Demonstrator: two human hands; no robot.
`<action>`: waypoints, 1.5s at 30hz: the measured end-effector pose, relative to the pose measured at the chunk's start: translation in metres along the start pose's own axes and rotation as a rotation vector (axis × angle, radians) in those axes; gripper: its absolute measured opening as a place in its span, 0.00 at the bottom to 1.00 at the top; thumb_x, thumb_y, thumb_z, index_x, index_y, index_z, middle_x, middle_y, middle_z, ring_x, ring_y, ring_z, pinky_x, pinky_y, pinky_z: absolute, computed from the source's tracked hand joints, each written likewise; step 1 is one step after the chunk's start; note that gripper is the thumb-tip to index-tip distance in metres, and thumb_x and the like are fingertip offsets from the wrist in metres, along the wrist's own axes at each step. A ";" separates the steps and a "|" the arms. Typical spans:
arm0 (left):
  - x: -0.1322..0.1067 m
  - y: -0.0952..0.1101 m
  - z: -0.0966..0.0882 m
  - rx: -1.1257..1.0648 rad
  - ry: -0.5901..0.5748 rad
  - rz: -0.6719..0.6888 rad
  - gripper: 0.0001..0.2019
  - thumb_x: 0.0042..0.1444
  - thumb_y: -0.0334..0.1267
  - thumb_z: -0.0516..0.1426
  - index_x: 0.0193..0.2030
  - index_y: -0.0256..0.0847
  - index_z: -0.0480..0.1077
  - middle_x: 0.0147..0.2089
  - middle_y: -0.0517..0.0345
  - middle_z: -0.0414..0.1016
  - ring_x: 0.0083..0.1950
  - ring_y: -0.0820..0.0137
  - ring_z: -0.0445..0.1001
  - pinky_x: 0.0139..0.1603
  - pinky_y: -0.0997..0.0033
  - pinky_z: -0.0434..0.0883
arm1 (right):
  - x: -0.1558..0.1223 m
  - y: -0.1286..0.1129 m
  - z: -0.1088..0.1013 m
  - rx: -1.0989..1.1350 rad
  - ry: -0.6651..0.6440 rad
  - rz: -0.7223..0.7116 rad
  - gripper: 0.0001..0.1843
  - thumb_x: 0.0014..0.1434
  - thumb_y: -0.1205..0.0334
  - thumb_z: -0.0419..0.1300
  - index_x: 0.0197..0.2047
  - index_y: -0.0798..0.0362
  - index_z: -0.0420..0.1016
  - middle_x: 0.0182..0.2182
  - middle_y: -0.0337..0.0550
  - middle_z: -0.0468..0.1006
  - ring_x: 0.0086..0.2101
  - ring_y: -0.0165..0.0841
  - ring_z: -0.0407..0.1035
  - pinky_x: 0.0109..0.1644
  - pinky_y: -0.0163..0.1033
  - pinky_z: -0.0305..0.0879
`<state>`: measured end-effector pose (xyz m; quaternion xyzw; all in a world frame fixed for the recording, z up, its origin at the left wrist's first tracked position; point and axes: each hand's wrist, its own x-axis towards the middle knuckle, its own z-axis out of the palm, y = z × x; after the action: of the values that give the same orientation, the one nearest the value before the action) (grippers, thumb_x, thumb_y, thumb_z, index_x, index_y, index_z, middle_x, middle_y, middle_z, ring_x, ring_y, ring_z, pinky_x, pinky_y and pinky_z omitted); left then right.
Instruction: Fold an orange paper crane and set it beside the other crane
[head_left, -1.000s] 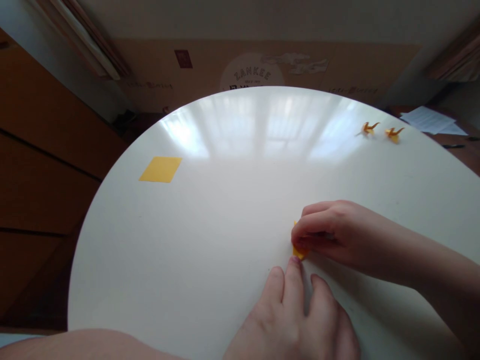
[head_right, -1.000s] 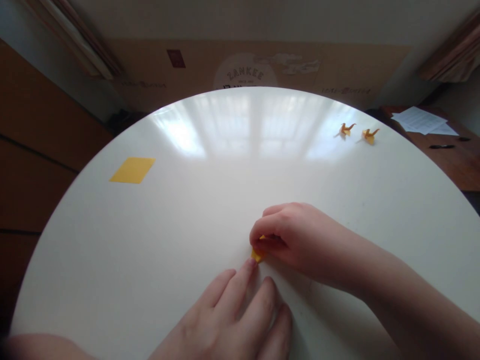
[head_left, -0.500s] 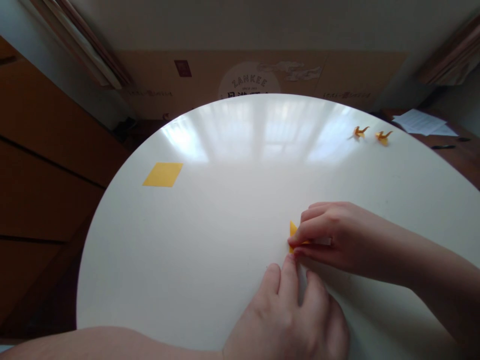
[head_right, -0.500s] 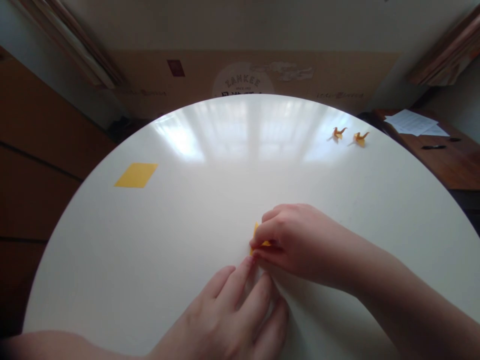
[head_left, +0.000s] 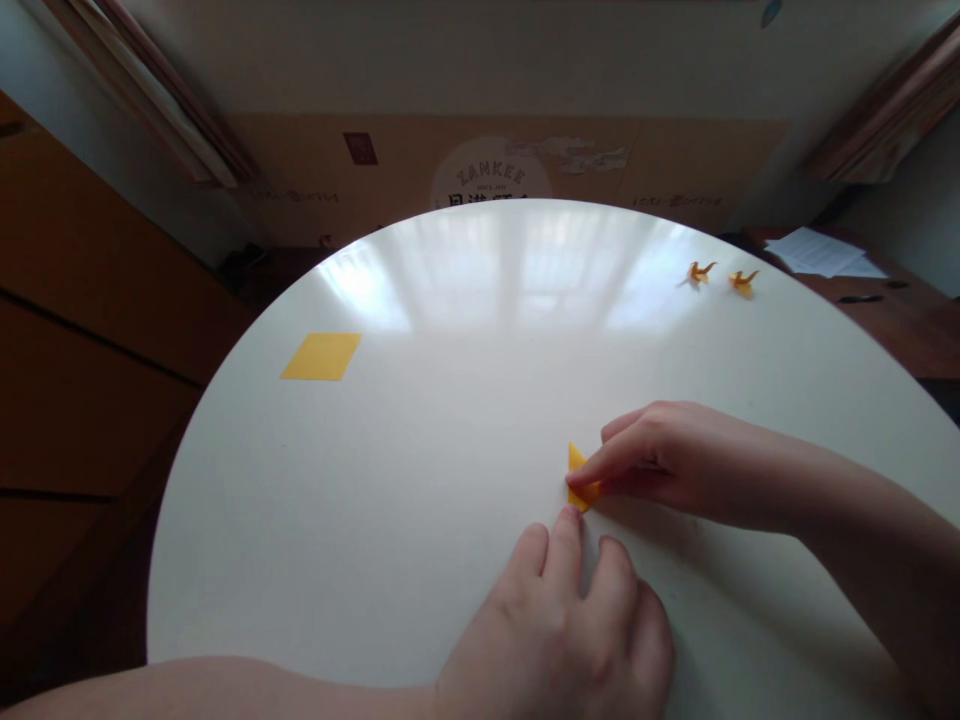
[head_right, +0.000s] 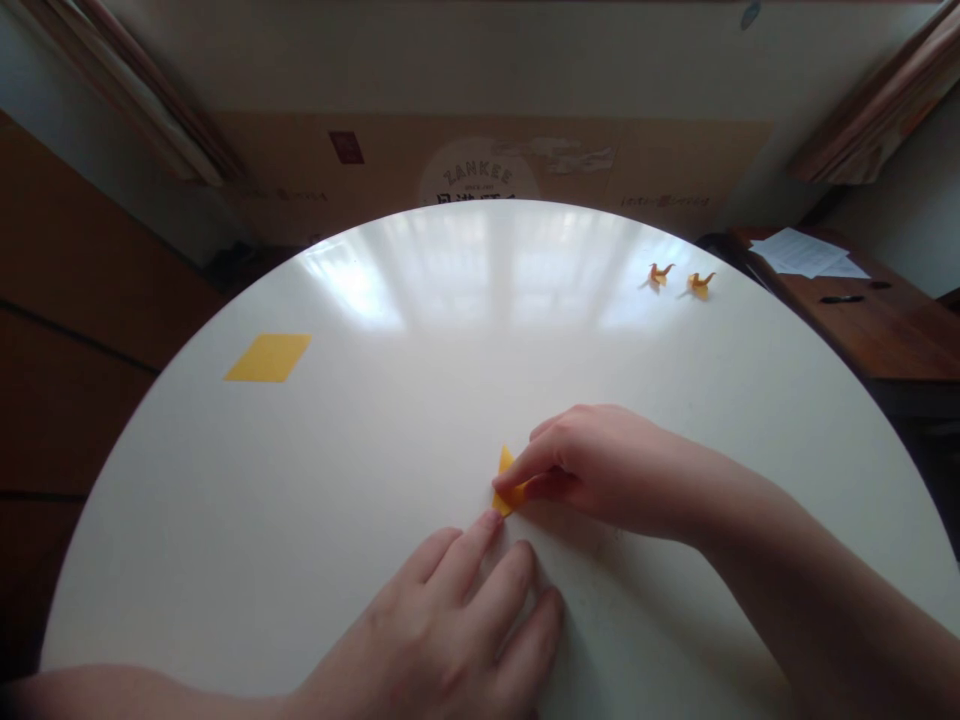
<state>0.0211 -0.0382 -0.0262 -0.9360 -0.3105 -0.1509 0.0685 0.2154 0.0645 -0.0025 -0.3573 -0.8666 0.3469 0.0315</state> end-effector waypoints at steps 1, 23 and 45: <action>0.000 0.000 0.000 -0.002 -0.008 0.007 0.04 0.57 0.34 0.55 0.36 0.38 0.70 0.35 0.49 0.76 0.42 0.50 0.79 0.31 0.62 0.71 | 0.000 0.001 -0.001 0.002 -0.008 -0.001 0.15 0.61 0.68 0.61 0.44 0.40 0.84 0.35 0.34 0.83 0.34 0.28 0.75 0.37 0.29 0.63; 0.024 -0.040 -0.015 -0.343 -0.275 -0.115 0.09 0.61 0.27 0.52 0.45 0.38 0.71 0.41 0.51 0.77 0.43 0.63 0.74 0.46 0.62 0.73 | 0.008 0.029 -0.002 0.211 0.281 0.059 0.16 0.61 0.61 0.58 0.50 0.51 0.81 0.34 0.42 0.80 0.32 0.32 0.71 0.37 0.35 0.66; 0.029 -0.069 -0.025 -0.257 -0.300 -0.079 0.13 0.61 0.24 0.51 0.36 0.41 0.75 0.39 0.56 0.79 0.43 0.66 0.73 0.46 0.68 0.70 | 0.010 0.024 0.003 0.125 0.595 -0.084 0.13 0.59 0.68 0.56 0.42 0.54 0.83 0.35 0.44 0.83 0.33 0.32 0.74 0.37 0.35 0.66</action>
<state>-0.0044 0.0274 0.0092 -0.9362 -0.3317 -0.0506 -0.1047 0.2219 0.0817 -0.0216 -0.4045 -0.8103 0.2780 0.3202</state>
